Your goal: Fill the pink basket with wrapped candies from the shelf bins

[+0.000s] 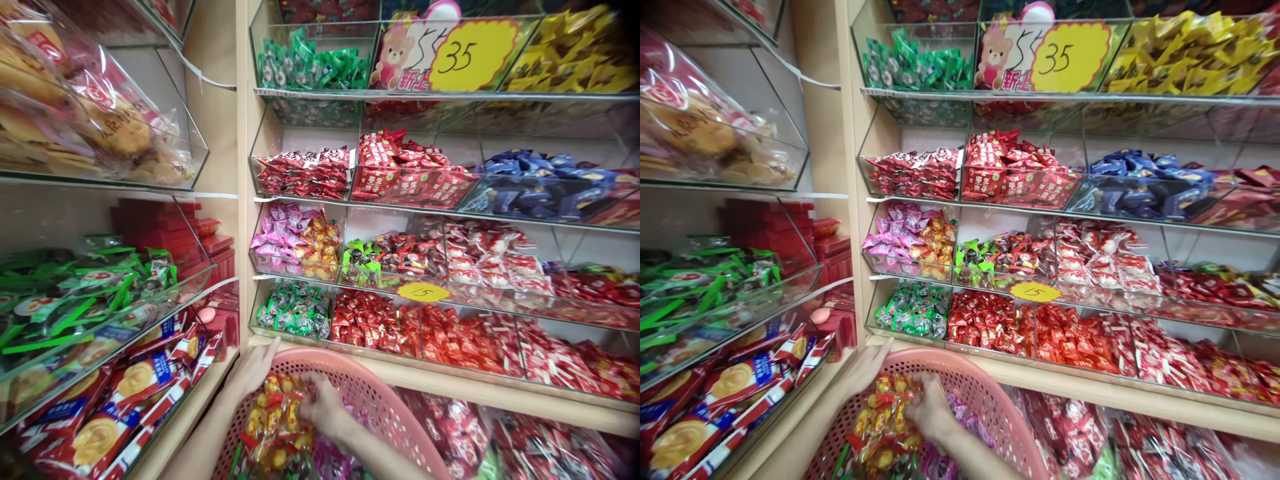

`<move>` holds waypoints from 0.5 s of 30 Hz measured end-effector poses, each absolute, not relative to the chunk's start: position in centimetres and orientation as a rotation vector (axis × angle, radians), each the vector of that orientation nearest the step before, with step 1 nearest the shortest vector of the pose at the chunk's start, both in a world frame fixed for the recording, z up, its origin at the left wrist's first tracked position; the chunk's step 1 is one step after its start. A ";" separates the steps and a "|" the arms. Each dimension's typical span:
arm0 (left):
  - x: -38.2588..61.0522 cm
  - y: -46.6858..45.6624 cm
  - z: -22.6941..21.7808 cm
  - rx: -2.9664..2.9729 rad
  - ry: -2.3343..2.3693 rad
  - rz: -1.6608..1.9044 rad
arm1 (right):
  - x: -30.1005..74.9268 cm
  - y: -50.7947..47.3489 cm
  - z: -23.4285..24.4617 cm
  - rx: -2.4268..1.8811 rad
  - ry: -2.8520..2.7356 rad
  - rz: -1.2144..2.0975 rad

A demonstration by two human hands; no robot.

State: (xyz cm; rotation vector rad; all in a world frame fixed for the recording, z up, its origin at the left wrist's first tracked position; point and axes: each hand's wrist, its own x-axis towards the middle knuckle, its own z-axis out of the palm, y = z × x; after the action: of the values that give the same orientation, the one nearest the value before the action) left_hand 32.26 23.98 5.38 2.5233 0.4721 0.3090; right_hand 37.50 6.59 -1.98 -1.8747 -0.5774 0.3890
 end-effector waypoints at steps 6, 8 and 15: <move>32.1 24.2 5.1 2.544 0.498 0.286 | 37.6 7.5 -1.8 -1.758 -0.528 0.433; 32.1 24.3 5.0 2.547 0.497 0.286 | 37.8 8.1 -1.5 -1.720 -0.523 0.427; 32.3 24.4 4.7 2.537 0.489 0.292 | 38.5 8.7 -2.0 -1.605 -0.509 0.463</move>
State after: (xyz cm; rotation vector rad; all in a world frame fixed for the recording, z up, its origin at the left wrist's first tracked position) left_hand 32.27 24.37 4.74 2.5370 0.4892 0.2922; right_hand 38.46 8.69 -2.00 -1.6054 -0.5094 0.4625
